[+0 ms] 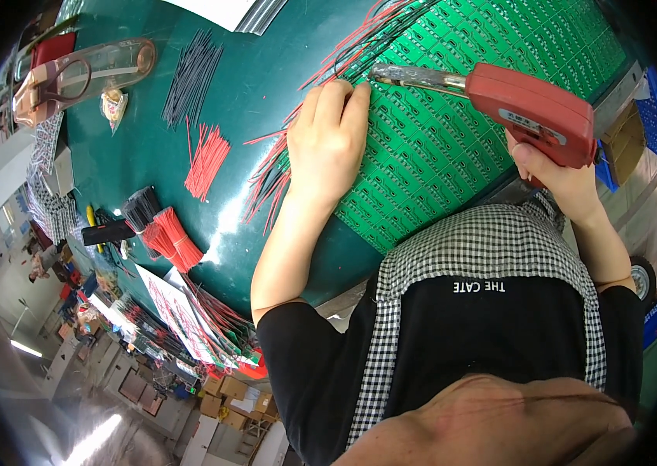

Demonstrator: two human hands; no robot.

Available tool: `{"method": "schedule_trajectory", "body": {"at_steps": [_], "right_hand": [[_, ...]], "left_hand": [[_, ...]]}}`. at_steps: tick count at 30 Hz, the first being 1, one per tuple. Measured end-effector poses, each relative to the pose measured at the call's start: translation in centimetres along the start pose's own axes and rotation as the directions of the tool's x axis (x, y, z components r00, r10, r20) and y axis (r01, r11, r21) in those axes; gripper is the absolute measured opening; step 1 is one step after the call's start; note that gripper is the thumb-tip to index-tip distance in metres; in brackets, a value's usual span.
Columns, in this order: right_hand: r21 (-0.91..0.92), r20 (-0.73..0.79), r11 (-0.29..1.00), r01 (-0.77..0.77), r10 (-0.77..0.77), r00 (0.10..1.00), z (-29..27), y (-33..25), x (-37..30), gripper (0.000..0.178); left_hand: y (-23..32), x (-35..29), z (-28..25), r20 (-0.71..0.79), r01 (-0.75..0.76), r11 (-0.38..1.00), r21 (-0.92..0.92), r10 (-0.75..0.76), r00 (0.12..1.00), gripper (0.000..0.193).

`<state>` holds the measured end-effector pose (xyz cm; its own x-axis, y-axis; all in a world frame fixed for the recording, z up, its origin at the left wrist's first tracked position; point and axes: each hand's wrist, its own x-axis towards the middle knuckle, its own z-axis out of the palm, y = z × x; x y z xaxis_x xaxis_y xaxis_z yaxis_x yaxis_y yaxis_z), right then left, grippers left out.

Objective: Soldering red and black wires onto green LED circuit board strips at an industrial workbench.

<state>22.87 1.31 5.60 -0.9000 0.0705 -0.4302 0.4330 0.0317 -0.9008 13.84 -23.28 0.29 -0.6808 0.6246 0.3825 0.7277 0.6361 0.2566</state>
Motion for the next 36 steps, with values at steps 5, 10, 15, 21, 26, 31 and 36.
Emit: {"method": "schedule_trajectory", "body": {"at_steps": [5, 10, 15, 21, 26, 31, 36], "right_hand": [[-0.041, 0.002, 0.999, -0.018, 0.018, 1.0, 0.1, -0.2, 0.0, 0.029], [-0.009, 0.026, 0.999, 0.052, -0.052, 0.998, 0.5, -0.2, -0.1, 0.027], [0.052, 0.023, 0.997, 0.059, -0.06, 0.998, 0.5, -0.3, -0.1, 0.029], [-0.055, 0.112, 0.99, 0.127, -0.12, 0.986, -0.4, 0.3, -0.2, 0.037], [0.007, 0.028, 0.995, 0.103, -0.103, 0.994, -0.2, 0.1, -0.3, 0.025], [0.07, 0.064, 0.972, 0.223, -0.227, 0.972, -1.5, 0.6, -0.8, 0.025], [0.075, 0.045, 0.953, 0.294, -0.298, 0.954, -1.5, 1.0, -1.3, 0.028]], "left_hand": [[-0.1, -0.1, 0.1, 0.005, -0.005, 1.0, 0.012, 0.005, 1.0, 0.025], [0.0, -0.3, 0.0, 0.015, -0.001, 1.0, 0.013, 0.001, 1.0, 0.026], [0.3, -0.2, -0.2, 0.03, 0.067, 0.997, -0.033, -0.066, 0.997, 0.02], [0.4, -0.1, -0.6, 0.043, 0.088, 0.996, -0.024, -0.087, 0.995, 0.019], [-1.7, -0.5, -3.0, -0.081, 0.242, 0.945, -0.221, -0.265, 0.961, 0.014], [-6.1, -3.1, -5.8, 0.159, 0.37, 0.874, -0.313, -0.336, 0.928, 0.017], [-6.2, -4.8, -5.8, 0.335, 0.417, 0.837, -0.354, -0.303, 0.892, 0.021]]}}
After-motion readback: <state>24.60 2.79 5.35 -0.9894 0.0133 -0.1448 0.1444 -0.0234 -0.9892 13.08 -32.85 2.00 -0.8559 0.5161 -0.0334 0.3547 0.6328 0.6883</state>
